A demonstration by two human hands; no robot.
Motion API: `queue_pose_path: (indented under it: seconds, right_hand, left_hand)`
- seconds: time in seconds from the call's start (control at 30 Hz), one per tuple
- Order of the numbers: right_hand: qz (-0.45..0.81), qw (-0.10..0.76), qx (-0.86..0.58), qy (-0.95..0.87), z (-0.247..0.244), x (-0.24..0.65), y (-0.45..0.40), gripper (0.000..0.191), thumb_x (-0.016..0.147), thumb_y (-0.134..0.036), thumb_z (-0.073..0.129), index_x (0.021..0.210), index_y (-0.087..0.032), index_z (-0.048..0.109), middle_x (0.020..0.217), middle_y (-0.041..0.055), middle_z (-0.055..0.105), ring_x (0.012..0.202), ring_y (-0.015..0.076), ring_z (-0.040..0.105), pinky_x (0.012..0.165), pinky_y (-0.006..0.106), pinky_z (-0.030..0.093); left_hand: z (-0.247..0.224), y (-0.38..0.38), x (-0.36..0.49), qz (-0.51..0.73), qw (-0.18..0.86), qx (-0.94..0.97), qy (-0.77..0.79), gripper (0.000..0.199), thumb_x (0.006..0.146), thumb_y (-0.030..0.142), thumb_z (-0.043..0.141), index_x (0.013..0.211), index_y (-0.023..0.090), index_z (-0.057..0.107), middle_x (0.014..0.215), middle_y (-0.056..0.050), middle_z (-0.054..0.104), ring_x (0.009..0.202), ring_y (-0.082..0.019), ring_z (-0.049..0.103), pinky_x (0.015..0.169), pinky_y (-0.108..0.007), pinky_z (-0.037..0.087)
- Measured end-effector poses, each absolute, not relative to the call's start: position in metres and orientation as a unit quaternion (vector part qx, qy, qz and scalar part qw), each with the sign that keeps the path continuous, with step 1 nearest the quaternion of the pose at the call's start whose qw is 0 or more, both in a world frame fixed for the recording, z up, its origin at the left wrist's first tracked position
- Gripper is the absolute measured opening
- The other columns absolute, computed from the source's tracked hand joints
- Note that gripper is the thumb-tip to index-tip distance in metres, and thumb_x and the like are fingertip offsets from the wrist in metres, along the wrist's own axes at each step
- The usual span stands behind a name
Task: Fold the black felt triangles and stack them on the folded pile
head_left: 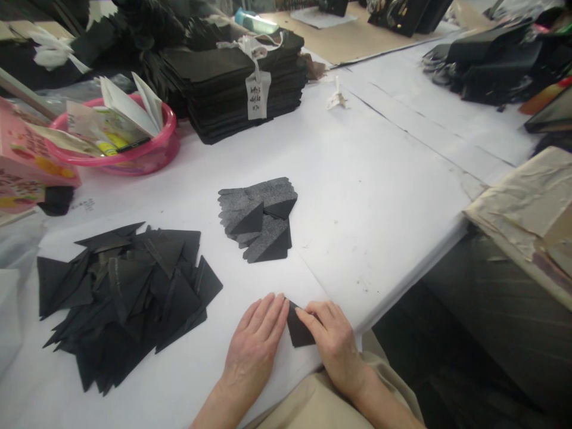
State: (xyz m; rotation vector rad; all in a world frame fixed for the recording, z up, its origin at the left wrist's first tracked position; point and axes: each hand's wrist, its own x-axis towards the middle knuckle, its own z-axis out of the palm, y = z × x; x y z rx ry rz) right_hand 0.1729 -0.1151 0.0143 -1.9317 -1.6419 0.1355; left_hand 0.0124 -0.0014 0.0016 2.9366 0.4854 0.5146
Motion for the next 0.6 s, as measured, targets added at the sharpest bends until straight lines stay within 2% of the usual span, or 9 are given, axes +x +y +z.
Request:
queue_pose_path:
  seconds: [0.23, 0.43, 0.6]
  right_hand:
    - [0.025, 0.292, -0.73, -0.617, 0.013, 0.17, -0.104, 0.018, 0.095, -0.011, 0.054, 0.109, -0.015, 0.066, 0.092, 0.0065, 0.061, 0.085, 0.0177, 0.052, 0.074, 0.031, 0.045]
    - [0.012, 0.286, -0.729, -0.622, 0.012, 0.166, -0.087, 0.017, 0.095, -0.011, 0.054, 0.106, -0.016, 0.067, 0.089, 0.0054, 0.061, 0.082, 0.0171, 0.053, 0.073, 0.03, 0.045]
    - [0.013, 0.293, -0.724, -0.624, 0.011, 0.168, -0.086, 0.018, 0.095, -0.012, 0.055, 0.107, -0.017, 0.067, 0.09, 0.0053, 0.062, 0.083, 0.0171, 0.054, 0.073, 0.03, 0.045]
  left_hand:
    - [0.006, 0.006, 0.009, 0.158, 0.046, 0.972, 0.169, 0.04, 0.102, 0.009, 0.031, 0.135, 0.01, 0.054, 0.144, -0.007, 0.05, 0.131, -0.03, 0.046, 0.104, -0.044, 0.041]
    - [0.01, 0.018, 0.01, 0.149, 0.007, 0.974, 0.168, 0.041, 0.103, 0.011, 0.026, 0.133, 0.009, 0.055, 0.139, -0.011, 0.054, 0.132, -0.029, 0.046, 0.102, -0.043, 0.045]
    - [0.005, 0.017, 0.015, 0.168, 0.021, 0.976, 0.134, 0.039, 0.103, 0.011, 0.027, 0.129, 0.008, 0.056, 0.132, -0.012, 0.059, 0.127, -0.024, 0.052, 0.101, -0.039, 0.05]
